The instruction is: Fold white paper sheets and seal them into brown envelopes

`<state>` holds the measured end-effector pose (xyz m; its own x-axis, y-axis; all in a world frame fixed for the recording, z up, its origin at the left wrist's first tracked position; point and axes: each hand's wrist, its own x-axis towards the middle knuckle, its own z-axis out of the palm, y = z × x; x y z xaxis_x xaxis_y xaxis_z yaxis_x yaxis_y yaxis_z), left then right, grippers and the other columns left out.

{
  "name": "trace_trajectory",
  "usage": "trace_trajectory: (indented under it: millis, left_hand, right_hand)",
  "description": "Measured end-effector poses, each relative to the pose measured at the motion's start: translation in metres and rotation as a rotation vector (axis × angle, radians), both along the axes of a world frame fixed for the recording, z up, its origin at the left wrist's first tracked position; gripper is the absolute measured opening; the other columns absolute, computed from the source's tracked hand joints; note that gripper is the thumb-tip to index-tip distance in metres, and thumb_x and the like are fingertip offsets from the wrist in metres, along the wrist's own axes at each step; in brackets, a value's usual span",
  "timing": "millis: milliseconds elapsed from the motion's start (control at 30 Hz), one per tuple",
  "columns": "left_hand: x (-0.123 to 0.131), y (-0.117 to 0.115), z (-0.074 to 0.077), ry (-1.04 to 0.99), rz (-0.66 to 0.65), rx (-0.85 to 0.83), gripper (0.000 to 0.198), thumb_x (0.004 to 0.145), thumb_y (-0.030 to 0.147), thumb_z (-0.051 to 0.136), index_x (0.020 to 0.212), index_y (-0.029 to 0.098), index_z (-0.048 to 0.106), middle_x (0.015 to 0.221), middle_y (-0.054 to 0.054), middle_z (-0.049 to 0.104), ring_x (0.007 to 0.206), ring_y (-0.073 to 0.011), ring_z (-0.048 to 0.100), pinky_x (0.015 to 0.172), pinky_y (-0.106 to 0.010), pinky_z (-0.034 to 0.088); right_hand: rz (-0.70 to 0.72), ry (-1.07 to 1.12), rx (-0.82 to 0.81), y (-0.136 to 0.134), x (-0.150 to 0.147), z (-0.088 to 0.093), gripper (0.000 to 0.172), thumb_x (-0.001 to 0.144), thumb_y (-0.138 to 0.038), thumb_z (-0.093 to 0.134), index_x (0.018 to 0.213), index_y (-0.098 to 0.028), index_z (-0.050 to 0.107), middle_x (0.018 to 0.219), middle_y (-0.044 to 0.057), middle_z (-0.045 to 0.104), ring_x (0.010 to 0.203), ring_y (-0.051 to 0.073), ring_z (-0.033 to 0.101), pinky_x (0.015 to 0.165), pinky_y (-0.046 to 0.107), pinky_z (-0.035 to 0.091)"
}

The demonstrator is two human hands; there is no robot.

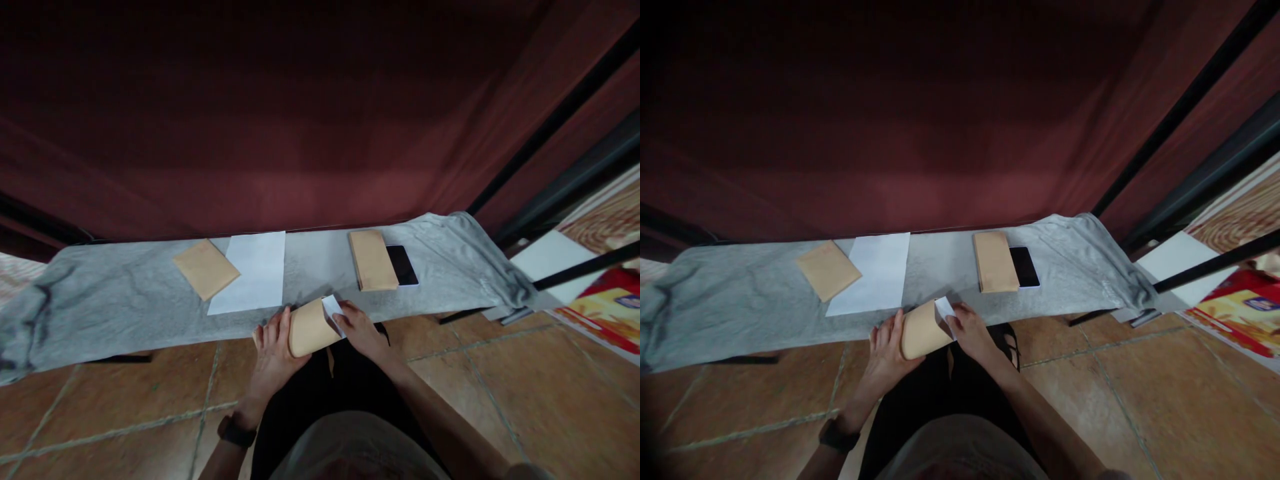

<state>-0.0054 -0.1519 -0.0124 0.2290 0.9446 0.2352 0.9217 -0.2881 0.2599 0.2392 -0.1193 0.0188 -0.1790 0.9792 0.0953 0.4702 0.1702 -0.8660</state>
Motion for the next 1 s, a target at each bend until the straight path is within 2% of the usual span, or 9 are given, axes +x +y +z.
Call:
trace_trajectory:
  millis: [100,267,400,633,800,867,933,1000]
  left_hand:
    - [0.008,0.0,0.005,-0.007,-0.036,-0.013,0.111,0.07,0.042,0.075,0.159,0.016,0.013,0.143,-0.021,0.048,0.134,-0.0403,0.045,0.117,-0.062,0.02]
    - [0.013,-0.001,0.011,-0.004,-0.066,-0.032,0.112,0.068,0.037,0.076,0.159,0.015,0.014,0.143,-0.022,0.049,0.135,-0.0405,0.045,0.118,-0.063,0.019]
    - [0.014,0.0,0.013,0.014,-0.069,-0.02,0.11,0.07,0.036,0.076,0.158,0.014,0.015,0.143,-0.023,0.048,0.136,-0.0406,0.044,0.118,-0.063,0.018]
    - [0.02,0.001,0.013,0.03,-0.101,-0.003,0.103,0.075,0.033,0.071,0.159,0.016,0.014,0.142,-0.02,0.049,0.136,-0.0391,0.044,0.119,-0.061,0.019]
    - [0.023,0.002,0.015,0.032,-0.125,-0.002,0.1,0.076,0.031,0.07,0.159,0.015,0.015,0.138,-0.02,0.051,0.135,-0.0381,0.045,0.12,-0.059,0.019]
    - [0.023,0.002,0.017,0.028,-0.124,0.005,0.1,0.076,0.032,0.069,0.158,0.015,0.016,0.138,-0.021,0.051,0.135,-0.0385,0.045,0.119,-0.06,0.019]
    - [0.022,0.003,0.019,0.021,-0.123,0.016,0.099,0.076,0.034,0.069,0.158,0.015,0.017,0.14,-0.021,0.05,0.135,-0.039,0.044,0.118,-0.061,0.02]
    - [0.022,0.004,0.022,0.018,-0.125,0.036,0.099,0.077,0.036,0.07,0.158,0.015,0.018,0.141,-0.021,0.048,0.136,-0.0395,0.043,0.118,-0.062,0.021]
  right_hand:
    - [-0.031,0.015,-0.028,-0.005,-0.01,-0.007,0.02,0.093,-0.018,0.054,0.1,-0.021,0.072,0.113,0.008,0.07,0.106,0.022,0.064,0.097,0.035,0.048]
    - [-0.079,0.002,-0.092,-0.008,-0.013,-0.016,0.02,0.091,-0.017,0.055,0.083,-0.022,0.072,0.099,0.005,0.07,0.088,0.02,0.066,0.084,0.032,0.051]
    - [-0.049,0.026,-0.061,-0.009,-0.01,-0.019,0.021,0.095,-0.022,0.051,0.091,-0.022,0.071,0.104,0.005,0.069,0.094,0.02,0.064,0.089,0.032,0.05]
    - [0.017,-0.052,-0.084,-0.008,-0.006,-0.028,0.025,0.093,-0.021,0.053,0.073,-0.021,0.066,0.097,0.006,0.069,0.089,0.019,0.064,0.083,0.03,0.049]
    - [0.001,0.011,-0.11,-0.011,-0.005,-0.022,0.022,0.088,-0.014,0.057,0.068,-0.021,0.065,0.088,0.003,0.065,0.079,0.016,0.062,0.076,0.027,0.048]
    - [-0.013,0.074,-0.111,-0.013,-0.004,-0.017,0.018,0.086,-0.016,0.059,0.07,-0.021,0.066,0.088,0.002,0.063,0.079,0.016,0.062,0.075,0.027,0.048]
    - [-0.066,0.162,-0.112,-0.015,-0.004,-0.011,0.008,0.085,-0.02,0.061,0.081,-0.022,0.067,0.091,0.001,0.063,0.082,0.016,0.062,0.076,0.028,0.048]
    - [-0.136,0.265,-0.124,-0.016,-0.003,-0.006,0.014,0.084,-0.023,0.06,0.096,-0.023,0.065,0.095,0.0,0.064,0.082,0.016,0.062,0.076,0.028,0.049]
